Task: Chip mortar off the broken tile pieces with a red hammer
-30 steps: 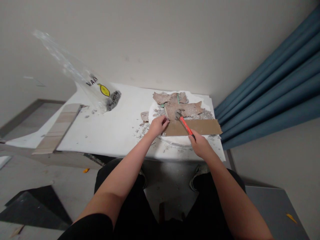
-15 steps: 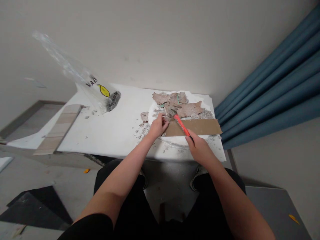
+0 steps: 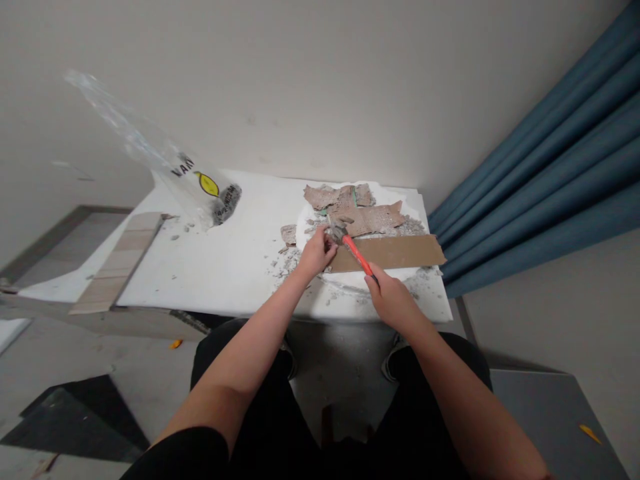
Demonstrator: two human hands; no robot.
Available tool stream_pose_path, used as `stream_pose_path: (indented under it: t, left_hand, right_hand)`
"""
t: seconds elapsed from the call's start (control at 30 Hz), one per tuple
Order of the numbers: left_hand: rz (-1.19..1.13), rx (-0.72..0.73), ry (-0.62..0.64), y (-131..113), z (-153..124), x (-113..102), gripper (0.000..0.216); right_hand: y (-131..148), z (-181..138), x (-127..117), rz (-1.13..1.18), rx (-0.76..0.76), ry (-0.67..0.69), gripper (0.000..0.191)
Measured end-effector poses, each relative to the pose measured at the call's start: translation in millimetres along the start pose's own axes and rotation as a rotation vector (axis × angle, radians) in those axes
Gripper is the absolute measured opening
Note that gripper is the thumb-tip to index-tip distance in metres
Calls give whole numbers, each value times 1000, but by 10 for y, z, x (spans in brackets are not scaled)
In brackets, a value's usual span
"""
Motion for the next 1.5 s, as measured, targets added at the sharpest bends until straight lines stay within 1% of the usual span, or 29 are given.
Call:
stream_pose_path:
  t: [0.07, 0.13, 0.27, 0.37, 0.47, 0.53, 0.6, 0.77, 0.83, 0.93, 1.0, 1.07, 1.1, 1.13, 1.17, 1.23, 1.27, 1.3, 1.33, 1.37, 1.5]
  left_hand:
    - [-15, 7, -16, -6, 2, -12, 64]
    - [-34, 11, -17, -8, 4, -13, 65]
    - [-38, -33, -8, 8, 12, -2, 62]
    - [-19, -61, 24, -1, 21, 0, 61]
    - [1, -56, 57, -19, 34, -48, 64]
    - [16, -45, 56, -14, 47, -124, 70]
    - [28, -44, 38, 13, 66, -223, 71]
    - [59, -130, -44, 114, 95, -447, 54]
    - [103, -172, -82, 146, 85, -524, 50]
    - [220, -260, -124, 245, 42, -657, 43]
    - [335, -330, -124, 363, -11, -750, 38]
    - [475, -398, -68, 504, -93, -805, 31]
    - [541, -426, 2, 574, -147, -801, 26]
    - [596, -443, 103, 636, -211, -769, 20]
    - [635, -445, 230, 682, -286, -711, 14]
    - [659, -398, 490, 709, -459, -551, 13]
    - [653, -353, 582, 687, -540, -471, 15]
    - [645, -308, 631, 652, -608, -405, 16]
    - [637, -270, 647, 613, -662, -352, 17]
    - [630, -242, 637, 575, -701, -312, 18]
    - [574, -203, 565, 504, -771, -235, 15]
  right_hand:
    - [7, 2, -4, -1, -8, -9, 47]
    - [13, 5, -8, 5, -21, -27, 48]
    - [-5, 13, 38, -30, 6, 24, 46]
    - [-3, 15, 45, -35, -4, 15, 47]
    - [-5, 18, 45, -22, -27, -8, 47]
    - [-24, 21, 59, -37, -9, 12, 46]
    - [-33, 17, 61, -57, 15, 30, 45]
    - [20, 1, 36, -69, -7, -6, 49]
    - [12, 14, 87, -96, 4, 33, 47]
    - [-42, 39, 169, -137, 62, 101, 43]
    - [-71, 43, 164, -145, 78, 82, 44]
    - [-97, 34, 128, -149, 71, 44, 46]
    - [-115, 28, 112, -150, 68, 33, 47]
    - [-139, 22, 102, -152, 67, 30, 47]
    - [-169, 19, 99, -153, 70, 34, 47]
    - [-229, 24, 111, -153, 74, 45, 47]
    - [-254, 32, 122, -151, 74, 50, 47]
    - [-275, 40, 136, -150, 74, 57, 46]
    - [-291, 48, 149, -151, 75, 62, 46]
    - [-301, 55, 159, -153, 77, 64, 46]
    - [-309, 58, 171, -158, 78, 55, 47]
Point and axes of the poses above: each hand's wrist, its own z-axis towards the middle knuckle, its own x-axis out of the palm, y = z × x, the point moved 5 cm from there along z, towards the middle knuckle, and after that the axes turned 4 degrees about -x, right-handed, at the moved point
